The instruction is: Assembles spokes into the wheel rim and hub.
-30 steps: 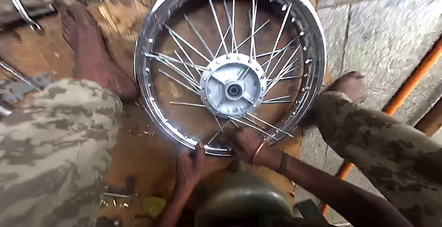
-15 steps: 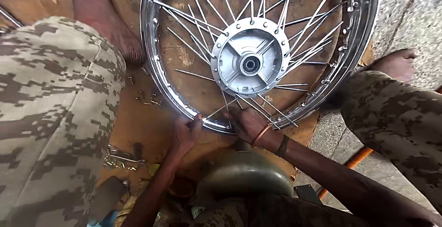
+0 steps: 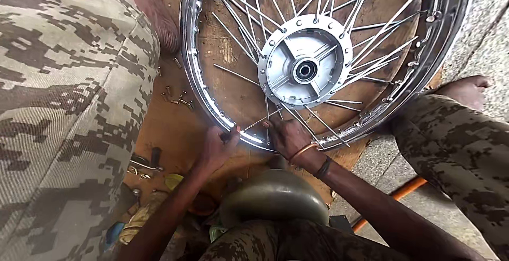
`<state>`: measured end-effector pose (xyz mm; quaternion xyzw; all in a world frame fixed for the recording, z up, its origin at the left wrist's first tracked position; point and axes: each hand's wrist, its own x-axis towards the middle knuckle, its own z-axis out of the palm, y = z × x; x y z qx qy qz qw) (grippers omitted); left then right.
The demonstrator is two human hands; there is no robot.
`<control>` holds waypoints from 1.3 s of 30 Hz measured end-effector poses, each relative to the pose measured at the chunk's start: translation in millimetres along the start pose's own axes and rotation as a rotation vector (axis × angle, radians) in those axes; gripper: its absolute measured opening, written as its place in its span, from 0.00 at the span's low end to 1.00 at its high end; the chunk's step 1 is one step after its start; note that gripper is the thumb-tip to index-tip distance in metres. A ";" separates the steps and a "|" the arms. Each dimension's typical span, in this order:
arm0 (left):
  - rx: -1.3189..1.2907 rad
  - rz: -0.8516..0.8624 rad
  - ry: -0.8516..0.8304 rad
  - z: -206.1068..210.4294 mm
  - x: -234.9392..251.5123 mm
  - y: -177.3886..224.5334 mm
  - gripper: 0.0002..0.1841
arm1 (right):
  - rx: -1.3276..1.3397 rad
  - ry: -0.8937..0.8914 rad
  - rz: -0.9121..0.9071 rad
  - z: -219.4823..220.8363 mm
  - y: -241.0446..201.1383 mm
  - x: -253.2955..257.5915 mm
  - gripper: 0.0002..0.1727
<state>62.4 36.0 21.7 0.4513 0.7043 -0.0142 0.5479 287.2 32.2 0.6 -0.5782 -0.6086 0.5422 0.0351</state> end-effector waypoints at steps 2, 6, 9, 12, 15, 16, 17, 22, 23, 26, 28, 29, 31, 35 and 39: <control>-0.020 0.048 0.035 -1.3 -3.6 -1.6 0.15 | 0.010 0.013 -0.011 0.0 0.6 1.5 0.16; -0.307 0.085 0.086 -0.5 -34.1 -25.2 0.22 | 0.015 0.015 -0.010 1.8 -0.3 2.0 0.18; -0.597 -0.242 -0.030 8.9 -53.2 -29.6 0.15 | 0.038 -0.006 0.005 3.2 2.0 5.1 0.19; -0.716 -0.416 -0.200 24.1 -49.7 -16.0 0.14 | 0.064 0.006 -0.011 5.6 2.2 6.5 0.19; -0.687 -0.421 -0.209 44.4 -44.3 -5.9 0.11 | 0.069 0.009 -0.016 0.8 -1.9 3.0 0.17; -0.660 -0.391 -0.200 49.6 -43.9 -7.1 0.11 | 0.073 0.011 -0.018 0.4 -2.8 3.0 0.17; -0.657 -0.369 -0.191 54.2 -43.6 -9.6 0.11 | 0.074 0.015 -0.017 0.2 -3.0 3.4 0.18; -0.913 -0.459 -0.208 61.9 -45.2 -4.9 0.08 | 0.081 0.033 -0.010 0.0 -2.1 2.2 0.18; -0.927 -0.474 -0.179 62.6 -44.6 -1.1 0.08 | 0.083 0.026 -0.003 -0.1 -1.8 2.6 0.19; -0.861 -0.450 -0.136 66.1 -42.9 9.8 0.06 | 0.101 0.008 0.019 -0.3 -0.3 3.2 0.20; -0.884 -0.467 -0.163 67.5 -43.4 13.9 0.06 | 0.115 0.009 0.025 -1.0 -0.5 2.8 0.21; -0.908 -0.473 -0.187 67.0 -43.8 12.9 0.07 | 0.117 0.013 0.024 -1.5 -0.8 3.1 0.21; -0.975 -0.458 -0.252 64.6 -44.7 5.2 0.09 | 0.109 0.006 0.030 -3.3 -2.3 3.2 0.21; -1.001 -0.434 -0.342 62.2 -43.9 1.6 0.10 | 0.129 0.011 0.012 -4.7 -3.5 3.1 0.20; -0.904 -0.427 -0.279 67.1 -44.1 8.4 0.09 | 0.155 -0.008 0.014 -5.5 -1.8 4.1 0.21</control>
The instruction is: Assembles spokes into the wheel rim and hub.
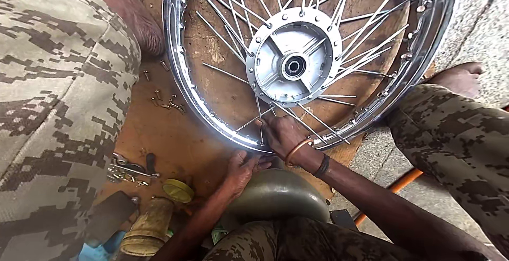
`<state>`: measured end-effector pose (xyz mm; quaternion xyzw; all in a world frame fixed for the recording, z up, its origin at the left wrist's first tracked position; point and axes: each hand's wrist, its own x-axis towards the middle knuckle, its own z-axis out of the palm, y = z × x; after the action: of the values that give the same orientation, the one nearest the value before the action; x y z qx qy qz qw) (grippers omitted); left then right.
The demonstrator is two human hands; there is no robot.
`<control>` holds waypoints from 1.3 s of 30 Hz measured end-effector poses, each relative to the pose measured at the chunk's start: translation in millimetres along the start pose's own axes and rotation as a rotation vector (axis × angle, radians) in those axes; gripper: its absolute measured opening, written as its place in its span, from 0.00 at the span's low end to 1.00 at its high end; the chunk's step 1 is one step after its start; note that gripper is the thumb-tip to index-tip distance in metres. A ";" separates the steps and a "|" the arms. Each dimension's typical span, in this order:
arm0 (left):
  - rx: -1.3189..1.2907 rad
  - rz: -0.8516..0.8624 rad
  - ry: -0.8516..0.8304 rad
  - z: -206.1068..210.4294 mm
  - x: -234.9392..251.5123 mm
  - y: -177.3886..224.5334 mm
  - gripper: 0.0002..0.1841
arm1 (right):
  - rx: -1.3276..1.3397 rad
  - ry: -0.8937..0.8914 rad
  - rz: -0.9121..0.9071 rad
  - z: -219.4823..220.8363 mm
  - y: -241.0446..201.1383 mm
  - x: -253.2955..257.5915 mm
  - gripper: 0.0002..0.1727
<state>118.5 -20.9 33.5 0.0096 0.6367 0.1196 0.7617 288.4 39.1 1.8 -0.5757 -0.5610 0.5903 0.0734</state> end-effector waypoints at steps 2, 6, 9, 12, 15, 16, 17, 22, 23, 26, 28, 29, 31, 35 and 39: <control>0.042 -0.003 0.078 3.4 1.2 0.5 0.06 | 0.013 -0.013 0.002 2.6 5.6 2.9 0.22; 0.004 0.043 0.196 5.0 -0.6 -1.1 0.05 | 0.037 0.002 -0.002 2.4 6.6 3.3 0.23; 0.072 0.130 0.254 9.0 -2.9 -2.8 0.05 | 0.056 0.004 0.008 1.8 5.4 2.3 0.23; 0.161 0.209 0.281 10.5 -2.0 -4.6 0.07 | 0.057 0.001 0.022 0.7 4.1 2.6 0.24; 0.070 0.203 0.268 10.7 -2.5 -4.9 0.07 | 0.058 -0.006 0.047 -1.1 1.6 1.4 0.24; 0.050 0.196 0.263 11.0 -1.9 -3.7 0.07 | 0.065 -0.013 0.052 -2.4 1.3 1.2 0.25; 0.029 0.189 0.256 11.2 -1.2 -3.2 0.08 | 0.076 -0.017 0.055 -3.1 1.3 0.5 0.25; -0.049 0.216 0.213 5.3 -0.3 -9.2 0.08 | 0.138 -0.002 0.060 -3.8 -0.5 -1.9 0.24; -0.044 0.215 0.213 5.4 -0.7 -9.0 0.08 | 0.138 -0.007 0.069 -4.8 -2.1 -2.5 0.24; 0.029 0.242 0.292 11.5 -1.7 -6.5 0.08 | 0.102 0.006 0.059 -3.6 -4.0 -3.4 0.23; 0.097 0.294 0.313 11.1 -0.6 -9.4 0.08 | 0.067 0.023 0.042 -1.9 -3.6 -2.8 0.23; 0.122 0.315 0.312 10.4 -0.1 -11.0 0.08 | 0.055 0.024 0.038 -2.1 -3.3 -2.7 0.23; 0.130 0.307 0.334 10.6 -0.1 -10.7 0.08 | 0.058 0.001 0.015 -4.0 -2.0 -2.8 0.23; 0.052 0.212 0.290 7.9 -0.8 -3.4 0.09 | 0.045 -0.132 -0.086 -14.4 5.1 0.7 0.20; 0.124 0.256 0.254 1.0 0.7 -6.3 0.09 | 0.027 -0.142 -0.117 -14.4 7.8 -0.2 0.17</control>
<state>120.6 -26.7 32.0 0.1220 0.7274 0.1764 0.6519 303.8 44.5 0.2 -0.4976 -0.5896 0.6317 0.0757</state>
